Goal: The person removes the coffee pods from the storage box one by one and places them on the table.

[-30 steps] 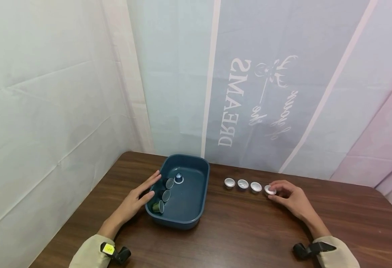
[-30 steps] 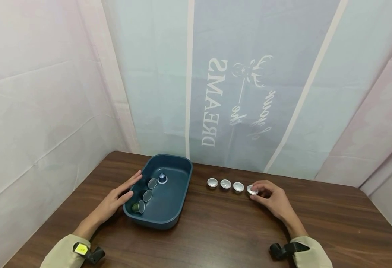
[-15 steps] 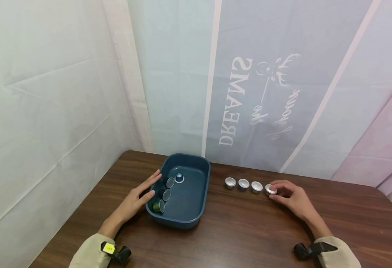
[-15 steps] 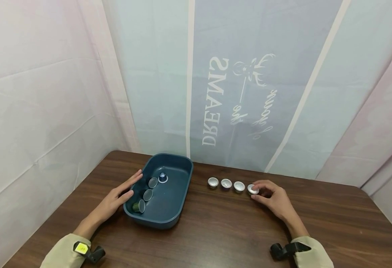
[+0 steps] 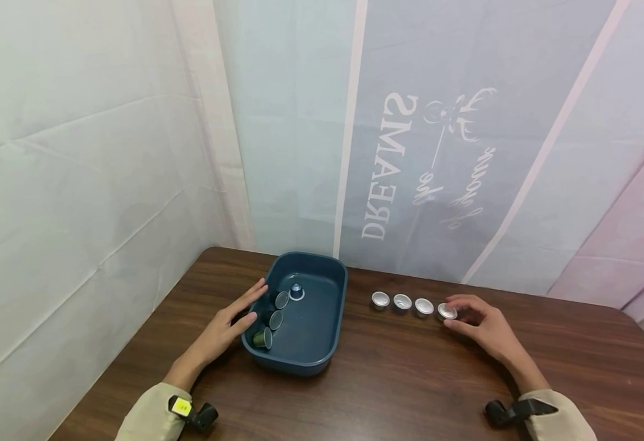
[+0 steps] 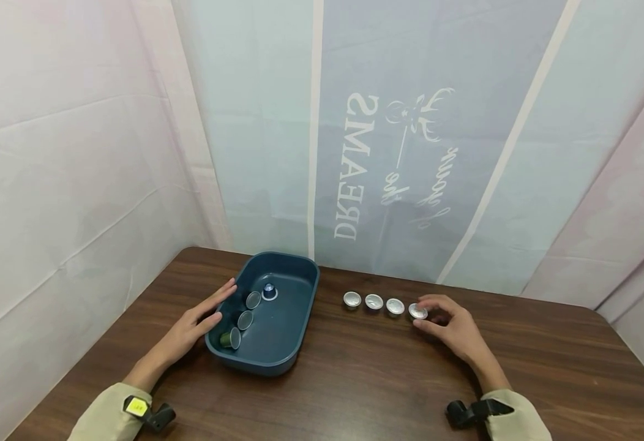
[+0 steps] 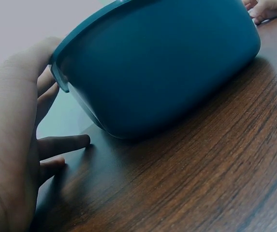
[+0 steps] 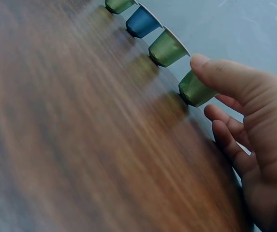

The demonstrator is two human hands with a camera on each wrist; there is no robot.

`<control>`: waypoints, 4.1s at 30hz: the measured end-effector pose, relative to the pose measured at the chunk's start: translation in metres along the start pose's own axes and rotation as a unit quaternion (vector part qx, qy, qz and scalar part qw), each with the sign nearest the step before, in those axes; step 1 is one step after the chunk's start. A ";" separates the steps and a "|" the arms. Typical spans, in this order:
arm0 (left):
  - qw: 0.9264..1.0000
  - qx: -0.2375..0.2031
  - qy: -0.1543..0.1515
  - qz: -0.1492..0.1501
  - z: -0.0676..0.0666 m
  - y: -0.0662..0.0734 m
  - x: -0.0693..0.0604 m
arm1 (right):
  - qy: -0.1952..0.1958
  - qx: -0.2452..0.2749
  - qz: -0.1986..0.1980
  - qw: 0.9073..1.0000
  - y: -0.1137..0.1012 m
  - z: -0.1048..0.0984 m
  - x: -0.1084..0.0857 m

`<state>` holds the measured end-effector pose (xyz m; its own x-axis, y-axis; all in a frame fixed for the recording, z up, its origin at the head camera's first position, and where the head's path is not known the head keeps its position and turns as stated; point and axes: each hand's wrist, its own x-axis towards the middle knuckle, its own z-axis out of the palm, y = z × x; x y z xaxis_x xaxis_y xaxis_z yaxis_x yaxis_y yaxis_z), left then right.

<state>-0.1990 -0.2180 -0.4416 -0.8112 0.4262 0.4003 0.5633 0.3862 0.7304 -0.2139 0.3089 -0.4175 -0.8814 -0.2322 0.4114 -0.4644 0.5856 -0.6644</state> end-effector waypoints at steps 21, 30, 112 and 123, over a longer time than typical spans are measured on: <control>1.000 0.005 0.001 0.000 -0.001 0.003 0.000 | 0.029 -0.003 -0.031 0.999 0.020 -0.013 0.009; 1.000 0.004 0.002 0.002 0.000 0.002 0.000 | -0.022 0.042 -0.068 0.997 -0.005 -0.006 0.015; 1.000 -0.011 -0.004 -0.001 0.001 0.002 0.000 | -0.352 0.226 -0.189 0.888 -0.165 0.190 0.115; 1.000 -0.019 -0.012 -0.004 -0.006 0.038 0.002 | -0.405 0.155 -0.207 0.877 -0.172 0.207 0.119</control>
<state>-0.1795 -0.2072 -0.4097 -0.8114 0.4432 0.3810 0.5501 0.3588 0.7541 -0.2573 0.0200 -0.3831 -0.3458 -0.9242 0.1621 -0.6495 0.1111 -0.7522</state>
